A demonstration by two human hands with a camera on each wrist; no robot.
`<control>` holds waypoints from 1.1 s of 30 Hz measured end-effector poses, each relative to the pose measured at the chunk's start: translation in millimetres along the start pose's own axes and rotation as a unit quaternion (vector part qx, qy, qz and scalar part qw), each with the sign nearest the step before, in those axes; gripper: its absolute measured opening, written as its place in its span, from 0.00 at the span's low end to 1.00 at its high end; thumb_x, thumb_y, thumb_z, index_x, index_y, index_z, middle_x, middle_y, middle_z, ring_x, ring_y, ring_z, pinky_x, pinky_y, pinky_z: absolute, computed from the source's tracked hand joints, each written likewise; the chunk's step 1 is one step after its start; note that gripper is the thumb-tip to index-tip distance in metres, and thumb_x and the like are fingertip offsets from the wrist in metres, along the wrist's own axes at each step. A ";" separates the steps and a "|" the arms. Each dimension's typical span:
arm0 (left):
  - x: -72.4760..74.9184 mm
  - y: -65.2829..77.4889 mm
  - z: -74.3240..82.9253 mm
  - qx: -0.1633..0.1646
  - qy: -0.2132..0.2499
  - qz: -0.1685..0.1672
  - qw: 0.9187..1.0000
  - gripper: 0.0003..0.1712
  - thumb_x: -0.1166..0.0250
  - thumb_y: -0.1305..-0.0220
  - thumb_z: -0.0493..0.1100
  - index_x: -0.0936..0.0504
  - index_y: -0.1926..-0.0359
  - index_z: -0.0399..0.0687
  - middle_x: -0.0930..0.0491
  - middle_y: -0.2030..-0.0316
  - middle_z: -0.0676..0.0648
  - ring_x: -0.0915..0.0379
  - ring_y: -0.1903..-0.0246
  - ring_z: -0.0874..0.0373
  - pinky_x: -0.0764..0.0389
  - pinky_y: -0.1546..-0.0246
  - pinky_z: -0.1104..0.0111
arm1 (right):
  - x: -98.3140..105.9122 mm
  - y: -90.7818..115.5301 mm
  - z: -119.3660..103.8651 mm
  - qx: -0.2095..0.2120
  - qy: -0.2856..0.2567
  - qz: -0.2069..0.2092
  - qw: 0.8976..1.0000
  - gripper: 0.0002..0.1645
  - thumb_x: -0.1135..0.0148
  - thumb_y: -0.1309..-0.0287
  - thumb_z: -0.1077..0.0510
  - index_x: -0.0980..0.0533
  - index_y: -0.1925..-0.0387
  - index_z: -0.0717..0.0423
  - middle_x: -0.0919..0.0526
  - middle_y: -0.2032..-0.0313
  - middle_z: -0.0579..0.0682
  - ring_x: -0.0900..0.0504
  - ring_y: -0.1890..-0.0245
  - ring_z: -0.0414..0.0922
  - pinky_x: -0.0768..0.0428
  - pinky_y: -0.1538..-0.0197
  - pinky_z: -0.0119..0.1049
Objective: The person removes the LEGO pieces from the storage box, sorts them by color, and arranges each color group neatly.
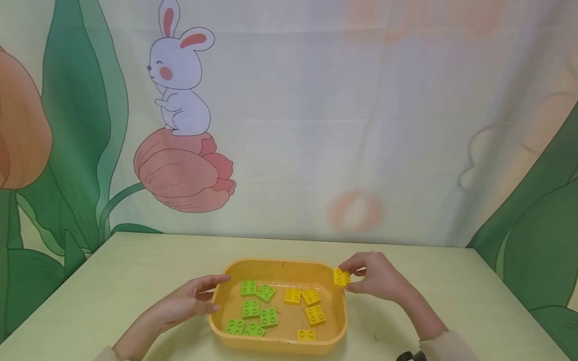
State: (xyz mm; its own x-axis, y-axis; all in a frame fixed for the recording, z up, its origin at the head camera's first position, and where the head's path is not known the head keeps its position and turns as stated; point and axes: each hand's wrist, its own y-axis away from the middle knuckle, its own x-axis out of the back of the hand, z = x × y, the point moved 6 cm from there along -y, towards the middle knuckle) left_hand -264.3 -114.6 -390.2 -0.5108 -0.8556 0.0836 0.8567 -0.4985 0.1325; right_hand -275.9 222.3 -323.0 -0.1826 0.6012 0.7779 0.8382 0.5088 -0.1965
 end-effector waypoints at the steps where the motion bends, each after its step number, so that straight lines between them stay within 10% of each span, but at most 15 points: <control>1: 0.0 0.0 0.1 0.000 0.000 0.000 1.000 0.37 0.40 0.46 0.27 0.44 0.36 0.30 0.48 0.36 0.29 0.44 0.40 0.35 0.26 0.51 0.60 | 2.2 1.3 4.5 -0.005 0.001 0.008 1.000 0.19 0.30 0.57 0.62 0.21 0.59 0.63 0.19 0.61 0.53 0.21 0.63 0.44 0.20 0.59 0.39; 15: 0.9 0.8 -0.2 -0.006 0.000 -0.004 1.000 0.37 0.40 0.45 0.27 0.44 0.36 0.29 0.48 0.37 0.29 0.44 0.40 0.35 0.25 0.51 0.61 | -12.4 11.0 57.7 -0.040 0.007 -0.015 0.999 0.18 0.31 0.59 0.64 0.21 0.61 0.67 0.18 0.64 0.55 0.22 0.67 0.41 0.19 0.61 0.38; 33: 0.3 0.1 -0.5 -0.007 0.003 -0.005 1.000 0.37 0.40 0.46 0.27 0.45 0.36 0.29 0.48 0.37 0.29 0.44 0.40 0.35 0.25 0.51 0.61 | -30.9 7.1 65.5 -0.055 0.003 -0.069 0.996 0.19 0.30 0.65 0.69 0.21 0.64 0.70 0.17 0.66 0.57 0.20 0.69 0.44 0.19 0.64 0.35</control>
State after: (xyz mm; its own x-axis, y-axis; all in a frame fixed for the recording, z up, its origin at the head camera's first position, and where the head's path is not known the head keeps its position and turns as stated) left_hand -264.3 -114.9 -390.7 -0.5195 -0.8511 0.0758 0.8521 -0.5096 0.1192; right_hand -298.0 247.7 -387.5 -0.2965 0.5268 0.7966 0.8565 0.5157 -0.0223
